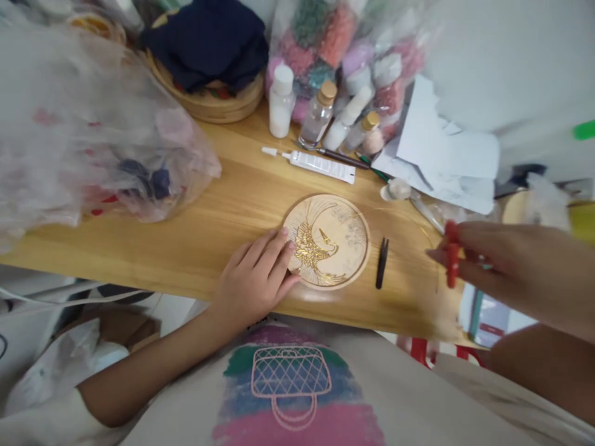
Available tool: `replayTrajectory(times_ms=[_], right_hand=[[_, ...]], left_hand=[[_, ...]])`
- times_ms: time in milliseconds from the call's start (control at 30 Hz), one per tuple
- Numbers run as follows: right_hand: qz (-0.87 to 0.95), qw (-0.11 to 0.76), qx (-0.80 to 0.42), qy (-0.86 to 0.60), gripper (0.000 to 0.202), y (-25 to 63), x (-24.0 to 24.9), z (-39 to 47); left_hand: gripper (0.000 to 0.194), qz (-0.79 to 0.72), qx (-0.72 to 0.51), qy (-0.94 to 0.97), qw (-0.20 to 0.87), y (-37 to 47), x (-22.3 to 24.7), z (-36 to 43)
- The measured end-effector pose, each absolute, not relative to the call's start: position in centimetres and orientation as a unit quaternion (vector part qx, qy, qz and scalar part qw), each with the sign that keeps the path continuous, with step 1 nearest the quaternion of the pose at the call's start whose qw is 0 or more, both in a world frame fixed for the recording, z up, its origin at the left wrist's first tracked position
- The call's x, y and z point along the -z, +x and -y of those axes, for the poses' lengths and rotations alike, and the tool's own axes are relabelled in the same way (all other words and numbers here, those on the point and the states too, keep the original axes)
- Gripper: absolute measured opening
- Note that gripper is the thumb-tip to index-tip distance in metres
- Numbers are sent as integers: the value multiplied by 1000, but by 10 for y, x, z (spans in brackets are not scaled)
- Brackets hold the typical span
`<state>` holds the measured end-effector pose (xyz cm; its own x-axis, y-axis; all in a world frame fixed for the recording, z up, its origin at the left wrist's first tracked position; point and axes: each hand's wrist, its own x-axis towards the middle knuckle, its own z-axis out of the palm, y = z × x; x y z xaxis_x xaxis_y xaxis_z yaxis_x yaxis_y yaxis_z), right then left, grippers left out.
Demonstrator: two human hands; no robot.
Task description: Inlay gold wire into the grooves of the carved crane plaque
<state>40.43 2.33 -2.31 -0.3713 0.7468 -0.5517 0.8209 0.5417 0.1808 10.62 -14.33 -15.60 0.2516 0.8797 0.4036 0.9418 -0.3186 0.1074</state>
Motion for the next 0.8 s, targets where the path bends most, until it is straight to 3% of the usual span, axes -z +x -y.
replayTrajectory(times_ms=[67, 133, 267, 400, 533, 667, 733, 800], right_hand=[[-778, 380, 101, 489, 27, 372, 37, -7], [-740, 406, 92, 528, 31, 356, 52, 7], [-697, 369, 58, 612, 36, 360, 78, 24], [-683, 233, 3, 693, 42, 369, 93, 36], [-695, 74, -23, 715, 35, 362, 105, 53], [-766, -123, 16, 630, 28, 333, 118, 76], [-813, -187, 33, 550, 31, 312, 127, 89], [-847, -197, 35, 493, 35, 291, 135, 102]], left_hand=[[34, 576, 210, -786, 74, 106, 158, 144], [33, 576, 217, -785, 69, 105, 159, 144], [32, 572, 217, -788, 65, 105, 161, 144], [31, 571, 222, -788, 63, 105, 162, 144], [32, 569, 229, -788, 53, 104, 163, 144], [32, 569, 231, -787, 53, 104, 163, 144], [32, 568, 229, -788, 57, 103, 163, 145], [33, 568, 228, -789, 58, 103, 163, 145]])
